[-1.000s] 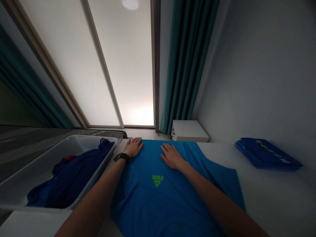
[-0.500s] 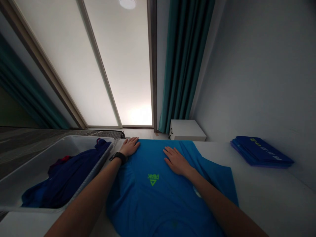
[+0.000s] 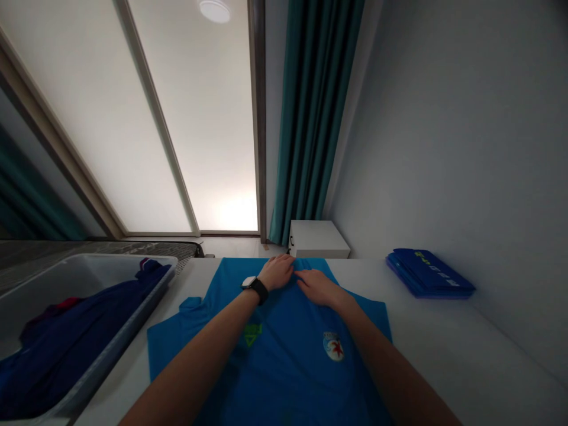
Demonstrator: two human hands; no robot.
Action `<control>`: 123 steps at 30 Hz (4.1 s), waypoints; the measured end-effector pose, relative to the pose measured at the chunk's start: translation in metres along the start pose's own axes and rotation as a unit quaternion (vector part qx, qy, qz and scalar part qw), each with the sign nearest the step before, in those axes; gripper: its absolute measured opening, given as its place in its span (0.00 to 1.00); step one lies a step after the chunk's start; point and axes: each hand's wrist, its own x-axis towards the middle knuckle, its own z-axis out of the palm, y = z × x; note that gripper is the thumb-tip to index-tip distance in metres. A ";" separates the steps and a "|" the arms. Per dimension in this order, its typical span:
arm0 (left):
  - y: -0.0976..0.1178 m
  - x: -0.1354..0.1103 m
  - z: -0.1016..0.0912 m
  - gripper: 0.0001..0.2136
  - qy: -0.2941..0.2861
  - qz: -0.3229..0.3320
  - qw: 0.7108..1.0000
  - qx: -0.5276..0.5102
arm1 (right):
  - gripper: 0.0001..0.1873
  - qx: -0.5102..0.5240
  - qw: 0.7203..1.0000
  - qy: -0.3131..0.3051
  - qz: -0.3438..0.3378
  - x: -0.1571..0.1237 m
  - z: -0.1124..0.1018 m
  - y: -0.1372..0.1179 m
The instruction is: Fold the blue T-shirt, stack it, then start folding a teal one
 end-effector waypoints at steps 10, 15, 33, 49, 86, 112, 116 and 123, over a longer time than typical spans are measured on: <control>0.020 0.008 0.022 0.17 0.032 -0.018 0.999 -0.002 | 0.22 -0.088 0.976 0.111 0.165 0.001 0.010 0.029; 0.018 0.005 0.029 0.21 0.025 0.001 1.000 -0.002 | 0.27 -0.070 0.967 0.089 0.230 0.004 0.015 0.044; 0.009 0.001 0.043 0.27 -0.009 -0.057 0.998 0.006 | 0.16 -0.041 0.941 0.100 0.321 -0.012 0.003 0.090; 0.010 -0.010 0.030 0.28 -0.037 -0.119 0.992 0.015 | 0.18 -0.018 0.915 0.096 0.391 -0.030 -0.007 0.108; 0.006 -0.035 0.021 0.26 0.039 -0.185 0.982 -0.001 | 0.22 -0.025 0.943 0.018 0.330 -0.017 0.004 0.088; -0.131 -0.093 -0.029 0.17 0.187 -0.402 0.895 -0.043 | 0.24 0.218 0.933 0.188 0.215 -0.012 -0.009 0.100; -0.133 -0.103 -0.031 0.20 0.238 -0.399 0.885 -0.047 | 0.28 0.162 0.931 0.216 0.244 -0.010 -0.005 0.106; -0.131 -0.100 -0.026 0.17 0.113 -0.322 0.940 -0.004 | 0.24 0.071 0.931 0.122 0.337 -0.013 0.007 0.122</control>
